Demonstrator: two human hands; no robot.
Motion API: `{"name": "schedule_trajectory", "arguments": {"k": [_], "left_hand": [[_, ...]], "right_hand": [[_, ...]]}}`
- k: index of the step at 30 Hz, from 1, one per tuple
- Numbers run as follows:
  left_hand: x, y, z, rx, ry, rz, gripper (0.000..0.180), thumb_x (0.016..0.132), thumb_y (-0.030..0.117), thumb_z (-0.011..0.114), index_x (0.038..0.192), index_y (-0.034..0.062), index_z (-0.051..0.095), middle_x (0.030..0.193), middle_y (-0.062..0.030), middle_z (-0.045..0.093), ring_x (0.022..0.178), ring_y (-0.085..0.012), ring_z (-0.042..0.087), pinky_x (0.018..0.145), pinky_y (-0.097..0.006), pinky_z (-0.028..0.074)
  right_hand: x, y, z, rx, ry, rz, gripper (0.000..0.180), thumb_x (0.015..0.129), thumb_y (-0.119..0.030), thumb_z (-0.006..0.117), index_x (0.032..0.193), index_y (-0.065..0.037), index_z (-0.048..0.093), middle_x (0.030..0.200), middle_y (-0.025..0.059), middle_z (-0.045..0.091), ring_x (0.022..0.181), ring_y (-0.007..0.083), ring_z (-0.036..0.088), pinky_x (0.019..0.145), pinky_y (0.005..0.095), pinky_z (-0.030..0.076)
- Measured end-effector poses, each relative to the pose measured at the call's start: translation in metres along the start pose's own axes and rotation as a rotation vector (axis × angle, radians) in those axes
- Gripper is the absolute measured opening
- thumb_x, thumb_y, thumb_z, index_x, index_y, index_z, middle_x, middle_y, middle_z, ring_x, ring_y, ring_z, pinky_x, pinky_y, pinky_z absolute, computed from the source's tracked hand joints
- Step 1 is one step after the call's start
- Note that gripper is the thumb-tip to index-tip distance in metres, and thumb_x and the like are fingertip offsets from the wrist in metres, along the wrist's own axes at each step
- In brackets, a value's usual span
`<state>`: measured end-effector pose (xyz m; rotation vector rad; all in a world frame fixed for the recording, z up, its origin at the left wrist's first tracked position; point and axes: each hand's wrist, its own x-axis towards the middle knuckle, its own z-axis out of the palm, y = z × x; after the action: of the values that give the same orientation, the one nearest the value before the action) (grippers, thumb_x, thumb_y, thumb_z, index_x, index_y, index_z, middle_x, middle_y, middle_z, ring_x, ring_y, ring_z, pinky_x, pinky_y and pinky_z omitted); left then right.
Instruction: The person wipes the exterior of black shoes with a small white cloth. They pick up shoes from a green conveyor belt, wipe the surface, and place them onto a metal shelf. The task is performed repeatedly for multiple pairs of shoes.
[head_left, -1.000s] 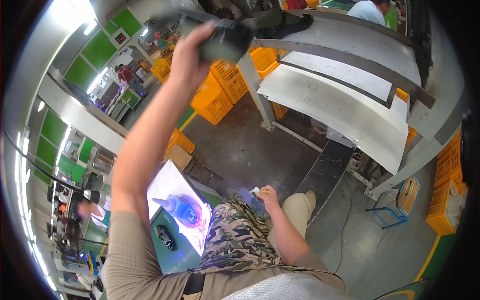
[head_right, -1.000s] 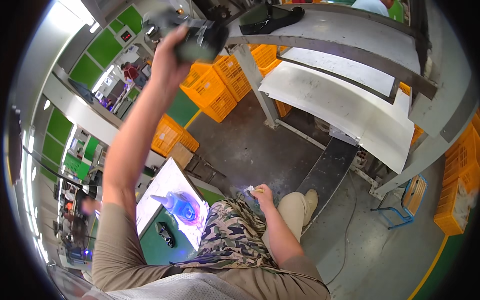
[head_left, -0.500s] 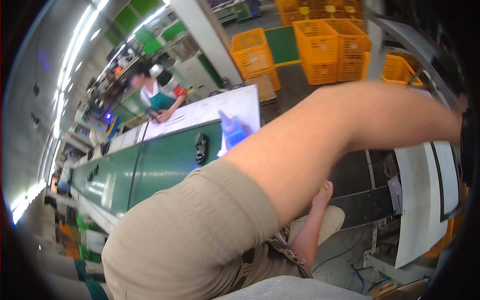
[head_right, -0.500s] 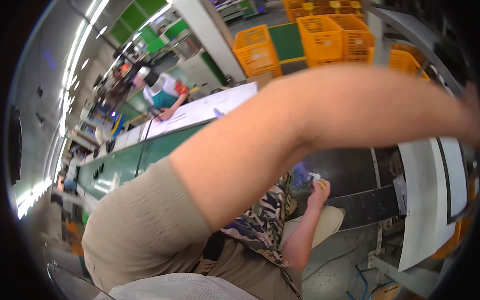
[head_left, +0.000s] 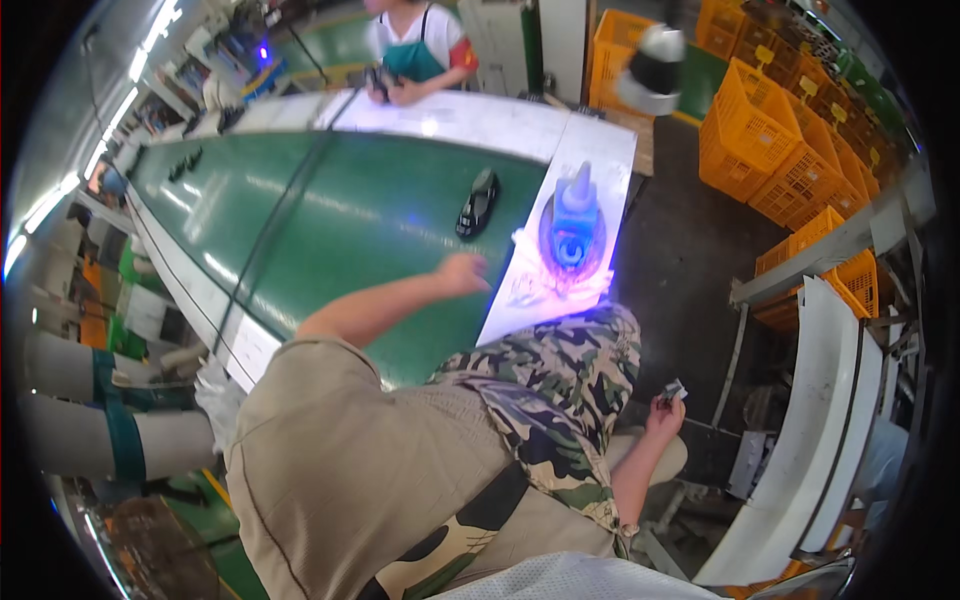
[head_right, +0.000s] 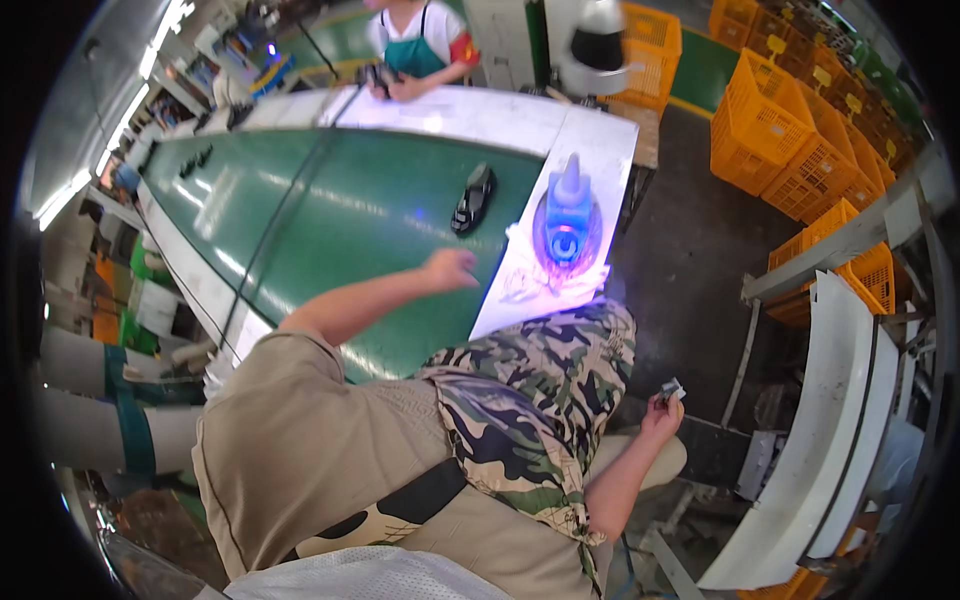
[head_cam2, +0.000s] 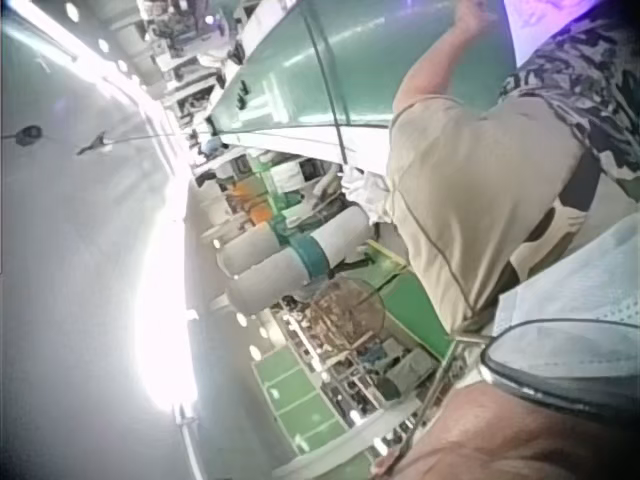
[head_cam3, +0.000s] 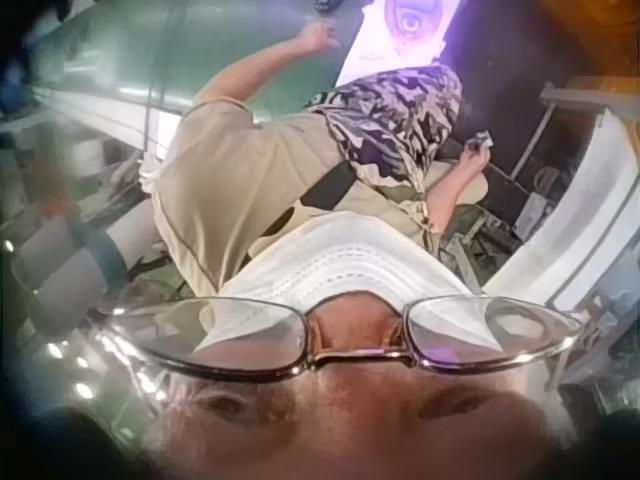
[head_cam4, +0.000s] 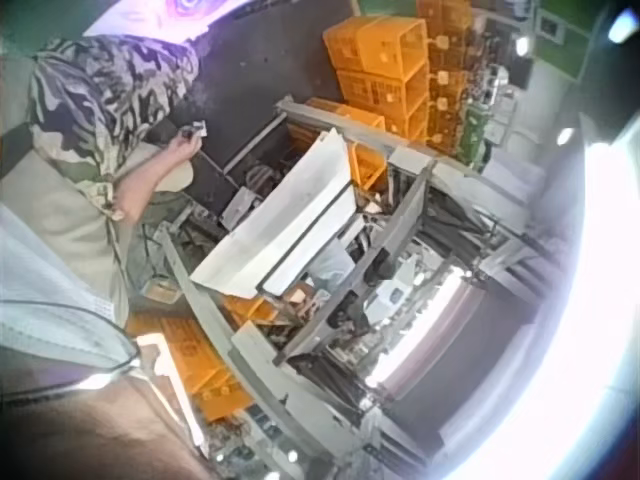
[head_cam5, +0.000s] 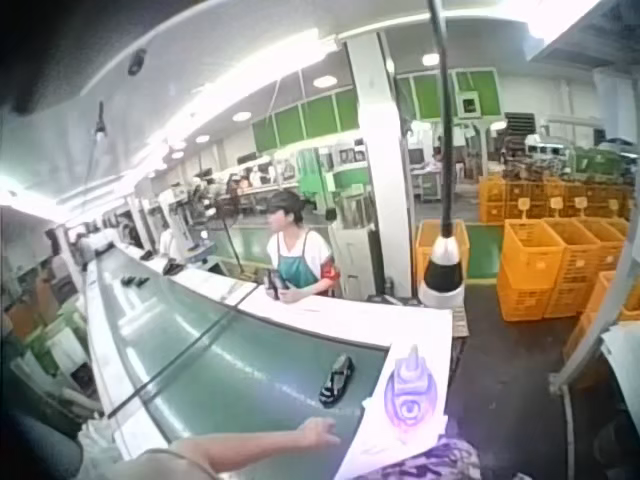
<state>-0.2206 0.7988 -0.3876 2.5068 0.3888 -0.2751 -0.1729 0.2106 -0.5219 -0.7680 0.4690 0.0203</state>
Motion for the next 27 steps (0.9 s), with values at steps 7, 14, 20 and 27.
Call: {"name": "schedule_trajectory", "arguments": {"k": [7,14,20,27], "left_hand": [[0.041,-0.142,-0.011,-0.068,0.222,-0.430,0.080,0.061,0.044,0.085,0.122,-0.0011,0.060,0.115,-0.0211,0.067,0.109,-0.0342,0.064,0.094,-0.040,0.051],[0.148,-0.086,-0.021,-0.189,0.436,-0.417,0.093,0.064,0.040,0.086,0.137,-0.0001,0.043,0.123,-0.0208,0.062,0.115,-0.0362,0.060,0.098,-0.042,0.049],[0.209,-0.064,-0.037,-0.203,0.216,-0.520,0.075,0.068,0.038,0.083,0.126,0.0051,0.050,0.120,-0.0181,0.064,0.112,-0.0353,0.062,0.095,-0.043,0.051],[0.198,-0.166,-0.012,-0.892,0.195,-0.505,0.056,0.064,0.029,0.084,0.106,-0.0032,0.064,0.101,-0.0183,0.069,0.096,-0.0319,0.068,0.085,-0.046,0.054]], "right_hand": [[-0.018,-0.016,0.011,-0.128,0.042,0.075,0.014,0.090,-0.017,0.067,0.099,-0.009,0.061,0.089,0.0068,0.066,0.076,0.0213,0.062,0.072,0.0377,0.050],[-0.027,-0.050,0.025,-0.256,0.021,0.059,0.015,0.089,-0.019,0.068,0.099,-0.010,0.060,0.088,0.0074,0.065,0.074,0.0234,0.062,0.070,0.0411,0.051],[-0.030,-0.057,0.070,-0.304,0.016,0.013,0.015,0.088,-0.018,0.068,0.098,-0.010,0.060,0.090,0.0073,0.066,0.078,0.0231,0.062,0.071,0.0421,0.050],[0.004,-0.052,0.129,-0.284,-0.114,0.059,0.010,0.088,-0.012,0.069,0.093,-0.013,0.060,0.108,0.0070,0.067,0.093,0.0225,0.063,0.077,0.0404,0.052]]}}
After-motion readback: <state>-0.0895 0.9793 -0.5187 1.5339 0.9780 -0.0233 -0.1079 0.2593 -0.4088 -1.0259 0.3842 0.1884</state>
